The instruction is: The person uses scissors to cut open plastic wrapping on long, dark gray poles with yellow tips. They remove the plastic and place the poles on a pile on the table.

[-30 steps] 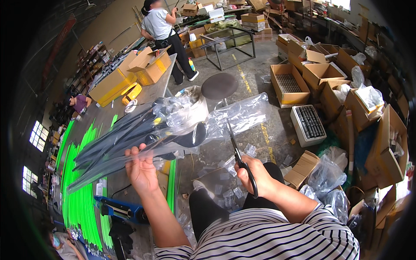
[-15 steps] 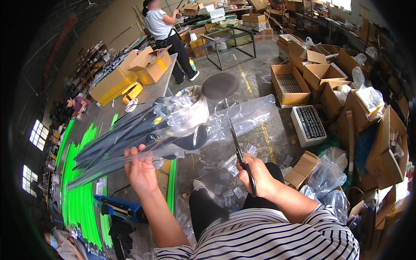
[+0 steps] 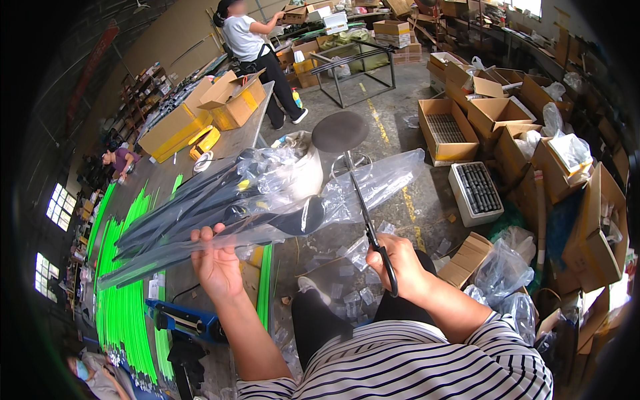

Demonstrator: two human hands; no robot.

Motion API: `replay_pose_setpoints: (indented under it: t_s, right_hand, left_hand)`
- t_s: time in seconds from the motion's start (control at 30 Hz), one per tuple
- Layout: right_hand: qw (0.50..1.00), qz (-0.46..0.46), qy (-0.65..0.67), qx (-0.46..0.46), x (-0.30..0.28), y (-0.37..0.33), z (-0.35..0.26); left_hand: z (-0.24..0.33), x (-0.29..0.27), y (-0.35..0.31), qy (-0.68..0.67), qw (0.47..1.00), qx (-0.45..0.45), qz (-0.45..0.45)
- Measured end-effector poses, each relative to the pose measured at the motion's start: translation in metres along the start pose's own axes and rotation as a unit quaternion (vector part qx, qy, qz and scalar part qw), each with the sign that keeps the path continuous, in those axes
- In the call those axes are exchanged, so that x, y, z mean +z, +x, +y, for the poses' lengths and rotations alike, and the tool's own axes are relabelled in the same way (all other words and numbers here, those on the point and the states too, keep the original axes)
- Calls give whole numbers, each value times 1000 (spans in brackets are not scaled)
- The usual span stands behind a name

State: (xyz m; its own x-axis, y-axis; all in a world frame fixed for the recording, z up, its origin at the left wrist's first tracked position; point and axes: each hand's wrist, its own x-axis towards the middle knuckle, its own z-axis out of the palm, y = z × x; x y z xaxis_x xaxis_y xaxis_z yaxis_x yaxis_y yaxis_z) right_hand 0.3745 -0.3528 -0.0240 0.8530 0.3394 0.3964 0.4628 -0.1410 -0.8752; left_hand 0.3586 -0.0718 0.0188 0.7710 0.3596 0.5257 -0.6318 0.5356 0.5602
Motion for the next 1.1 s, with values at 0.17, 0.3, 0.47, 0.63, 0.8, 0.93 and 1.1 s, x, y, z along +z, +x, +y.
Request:
replay_pose_setpoints:
  t_s: [0.17,0.3,0.47,0.63,0.8,0.93,1.1]
  right_hand:
    - [996,34,-44,-72,-3,5,0]
    - [999,21,-17,-42,-2,7,1]
    - [996,40,57,56,5,-3,16]
    - [981,-6,180,79,4,4,29]
    - [977,-149,114,-101,22,8,-5]
    - [975,-162,99,-116,34,8,-19]
    - [967,-151,103,-178,42,11,-24]
  left_hand:
    - [1,1,-2,13,1000,0,-14]
    - [8,3,-8,18,1000,1,-11]
    - [29,18,-24,31,999,15,-1]
    - [63,42,-36,66,996,50,-39]
    - [99,39,-45,115,988,102,1]
    - [110,38,-52,141,982,124,26]
    - [117,40,-58,144,983,113,16]
